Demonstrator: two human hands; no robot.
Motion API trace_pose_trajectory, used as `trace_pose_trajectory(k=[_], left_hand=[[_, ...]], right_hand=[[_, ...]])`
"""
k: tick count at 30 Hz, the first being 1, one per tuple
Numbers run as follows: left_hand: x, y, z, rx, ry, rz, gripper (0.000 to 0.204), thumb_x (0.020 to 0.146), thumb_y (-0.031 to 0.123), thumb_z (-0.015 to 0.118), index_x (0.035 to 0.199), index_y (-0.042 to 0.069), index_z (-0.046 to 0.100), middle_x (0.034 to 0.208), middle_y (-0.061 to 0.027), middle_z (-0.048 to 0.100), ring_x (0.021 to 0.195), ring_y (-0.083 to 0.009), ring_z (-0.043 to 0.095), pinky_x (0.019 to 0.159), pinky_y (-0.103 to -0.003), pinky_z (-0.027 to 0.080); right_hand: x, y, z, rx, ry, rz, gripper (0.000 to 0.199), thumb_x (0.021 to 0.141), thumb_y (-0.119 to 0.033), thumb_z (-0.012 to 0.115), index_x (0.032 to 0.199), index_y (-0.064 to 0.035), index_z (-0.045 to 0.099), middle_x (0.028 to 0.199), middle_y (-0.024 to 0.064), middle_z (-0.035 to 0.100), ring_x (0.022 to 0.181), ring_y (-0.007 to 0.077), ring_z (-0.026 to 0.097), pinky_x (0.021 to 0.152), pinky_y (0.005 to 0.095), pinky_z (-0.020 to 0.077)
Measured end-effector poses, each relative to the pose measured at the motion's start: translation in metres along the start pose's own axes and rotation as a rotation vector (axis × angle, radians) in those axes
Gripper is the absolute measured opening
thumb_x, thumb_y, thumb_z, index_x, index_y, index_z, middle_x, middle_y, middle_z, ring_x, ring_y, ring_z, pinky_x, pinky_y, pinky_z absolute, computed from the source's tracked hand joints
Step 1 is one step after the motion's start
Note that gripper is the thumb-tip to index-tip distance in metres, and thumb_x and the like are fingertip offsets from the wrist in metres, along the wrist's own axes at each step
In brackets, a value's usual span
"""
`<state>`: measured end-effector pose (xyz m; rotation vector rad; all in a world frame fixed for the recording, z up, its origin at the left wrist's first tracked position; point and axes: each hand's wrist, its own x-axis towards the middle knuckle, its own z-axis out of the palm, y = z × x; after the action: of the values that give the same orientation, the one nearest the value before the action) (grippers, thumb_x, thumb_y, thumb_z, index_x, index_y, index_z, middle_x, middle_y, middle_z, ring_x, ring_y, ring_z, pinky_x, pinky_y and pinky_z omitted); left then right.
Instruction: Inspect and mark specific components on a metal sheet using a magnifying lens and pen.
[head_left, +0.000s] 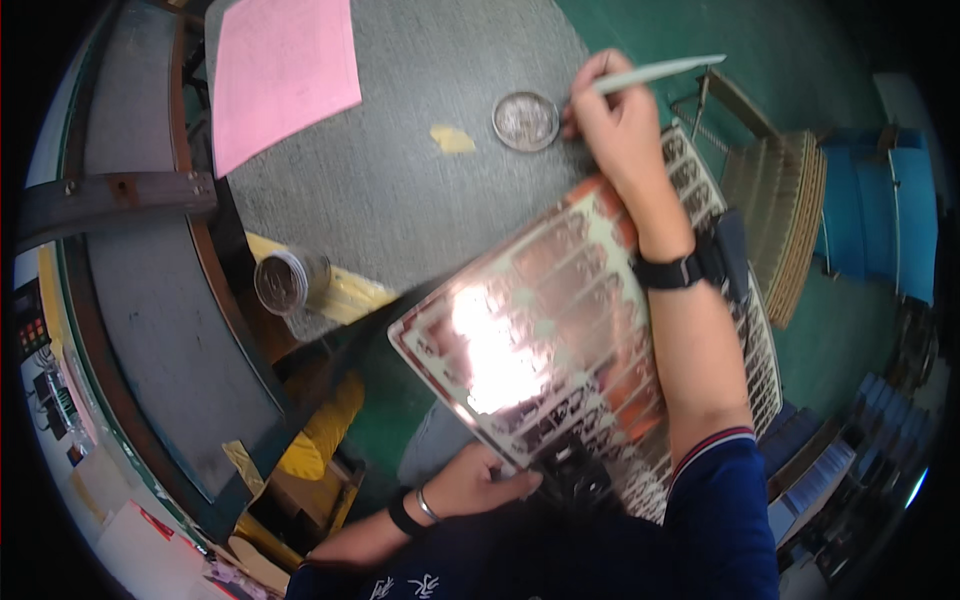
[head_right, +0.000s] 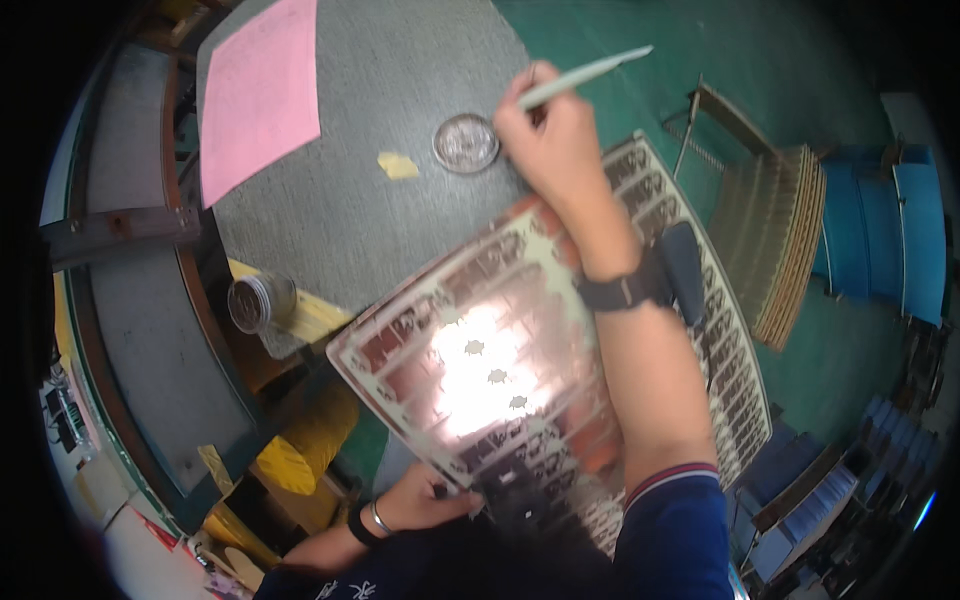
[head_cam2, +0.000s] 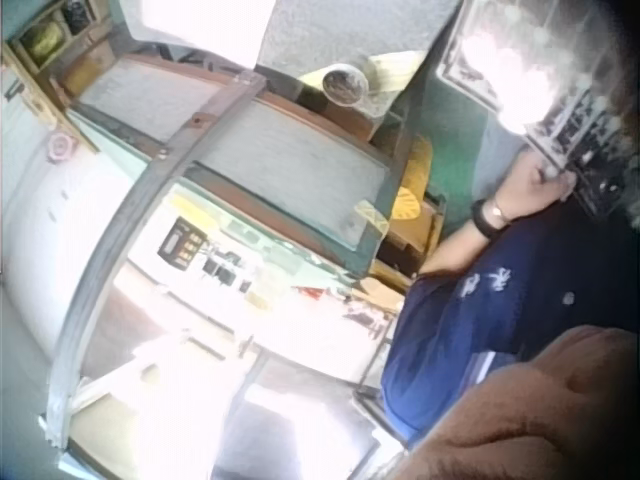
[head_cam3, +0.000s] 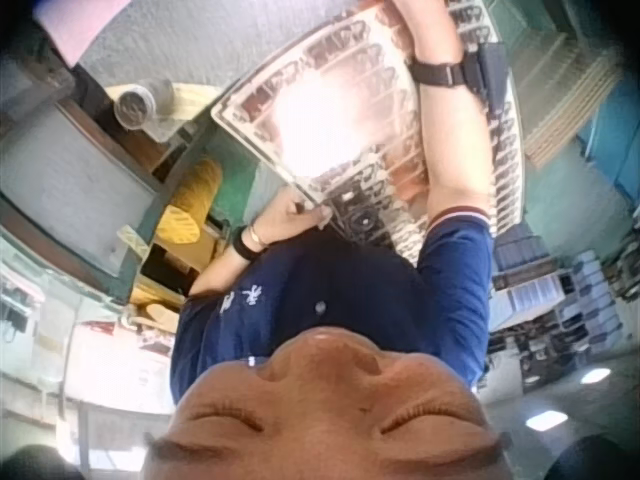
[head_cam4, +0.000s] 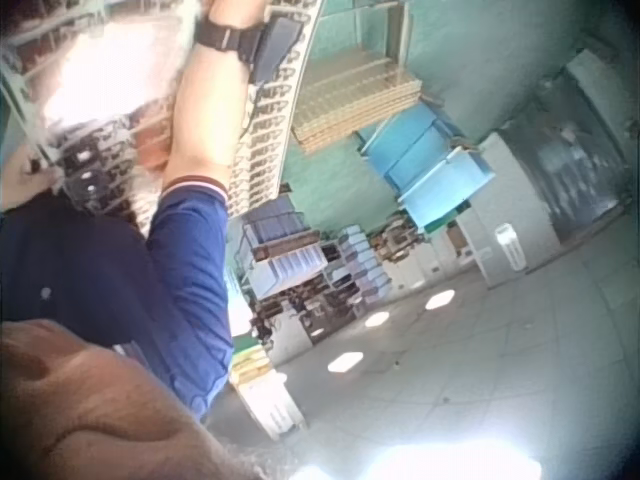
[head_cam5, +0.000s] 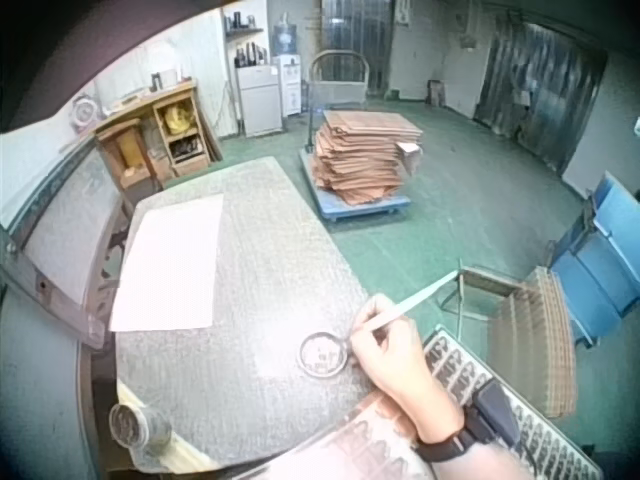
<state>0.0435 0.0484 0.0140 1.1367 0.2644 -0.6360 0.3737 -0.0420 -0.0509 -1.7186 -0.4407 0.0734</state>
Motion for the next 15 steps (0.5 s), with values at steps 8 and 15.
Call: trace_pose_trajectory(k=[8,15], left_hand=[[-0.015,-0.002,0.004,-0.239,0.077,-0.072,0.012,0.085,0.004,0.062,0.097,0.002,0.059,0.083,0.0041,0.059,0.073,-0.0023,0.051,0.062,-0.020,0.041],[-0.021,-0.011,0.015,-0.250,0.226,0.022,0.025,0.087,0.005,0.060,0.111,0.002,0.056,0.093,0.0030,0.058,0.083,-0.0018,0.052,0.071,-0.019,0.042]], right_hand=[[-0.040,-0.096,-0.068,0.377,-0.075,0.027,0.011,0.090,-0.015,0.055,0.089,-0.0049,0.051,0.072,0.0045,0.055,0.057,0.0078,0.050,0.054,0.0224,0.0467],[-0.173,-0.119,-0.110,0.463,-0.261,0.126,0.021,0.090,-0.020,0.057,0.091,0.0007,0.053,0.076,0.0054,0.056,0.061,0.0098,0.057,0.053,0.0206,0.0482]])
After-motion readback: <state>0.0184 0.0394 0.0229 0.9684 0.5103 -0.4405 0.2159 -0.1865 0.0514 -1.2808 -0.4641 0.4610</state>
